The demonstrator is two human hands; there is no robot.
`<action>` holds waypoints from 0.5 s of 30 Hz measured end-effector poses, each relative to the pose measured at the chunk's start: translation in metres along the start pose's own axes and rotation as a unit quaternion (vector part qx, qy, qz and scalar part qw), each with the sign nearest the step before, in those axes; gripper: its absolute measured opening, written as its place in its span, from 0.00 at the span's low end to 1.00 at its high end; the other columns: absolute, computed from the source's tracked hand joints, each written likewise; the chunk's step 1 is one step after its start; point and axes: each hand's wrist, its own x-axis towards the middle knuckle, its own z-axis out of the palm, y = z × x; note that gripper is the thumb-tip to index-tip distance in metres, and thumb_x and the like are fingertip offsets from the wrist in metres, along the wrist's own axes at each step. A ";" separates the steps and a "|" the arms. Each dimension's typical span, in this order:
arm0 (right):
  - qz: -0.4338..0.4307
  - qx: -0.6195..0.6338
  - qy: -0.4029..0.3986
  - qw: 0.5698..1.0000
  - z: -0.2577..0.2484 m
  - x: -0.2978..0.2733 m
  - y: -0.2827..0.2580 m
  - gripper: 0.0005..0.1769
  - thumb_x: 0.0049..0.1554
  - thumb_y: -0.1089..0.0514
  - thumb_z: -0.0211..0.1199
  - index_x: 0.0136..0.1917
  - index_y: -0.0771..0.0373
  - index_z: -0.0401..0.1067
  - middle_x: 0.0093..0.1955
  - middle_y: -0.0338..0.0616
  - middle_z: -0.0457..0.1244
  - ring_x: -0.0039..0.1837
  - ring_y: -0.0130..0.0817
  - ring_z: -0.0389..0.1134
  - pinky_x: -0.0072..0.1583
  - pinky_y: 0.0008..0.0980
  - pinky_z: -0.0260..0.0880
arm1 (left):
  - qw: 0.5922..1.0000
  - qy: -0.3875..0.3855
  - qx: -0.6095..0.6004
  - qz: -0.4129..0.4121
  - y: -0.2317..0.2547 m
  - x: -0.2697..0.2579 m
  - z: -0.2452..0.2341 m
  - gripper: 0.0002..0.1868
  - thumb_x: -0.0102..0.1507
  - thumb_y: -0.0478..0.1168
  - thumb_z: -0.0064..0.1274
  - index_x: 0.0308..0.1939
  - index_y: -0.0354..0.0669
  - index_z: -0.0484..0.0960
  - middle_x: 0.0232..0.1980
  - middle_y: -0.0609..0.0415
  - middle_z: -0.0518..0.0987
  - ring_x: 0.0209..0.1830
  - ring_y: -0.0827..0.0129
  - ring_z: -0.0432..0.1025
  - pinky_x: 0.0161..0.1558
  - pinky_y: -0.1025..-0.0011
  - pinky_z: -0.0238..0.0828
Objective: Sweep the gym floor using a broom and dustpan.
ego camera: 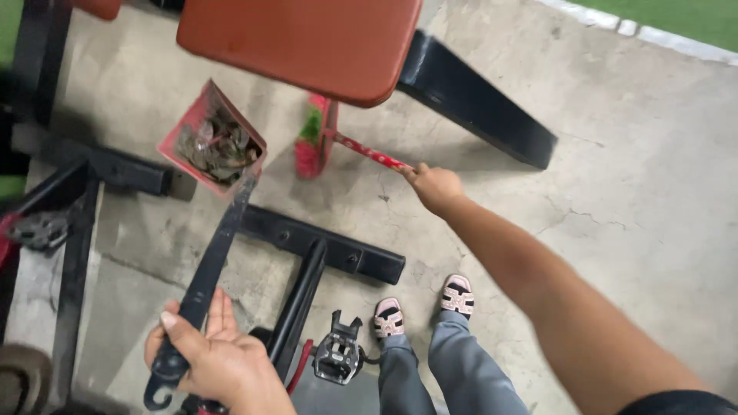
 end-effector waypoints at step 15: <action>0.149 0.202 0.122 0.960 0.005 0.091 -0.018 0.33 0.55 0.66 0.53 0.72 0.45 0.64 0.59 0.55 0.64 0.56 0.57 0.70 0.54 0.51 0.72 | 0.997 -0.009 0.029 -0.073 -0.026 -0.029 0.006 0.15 0.71 0.40 0.52 0.54 0.39 0.63 0.59 0.43 0.76 0.53 0.45 0.78 0.58 0.50 0.74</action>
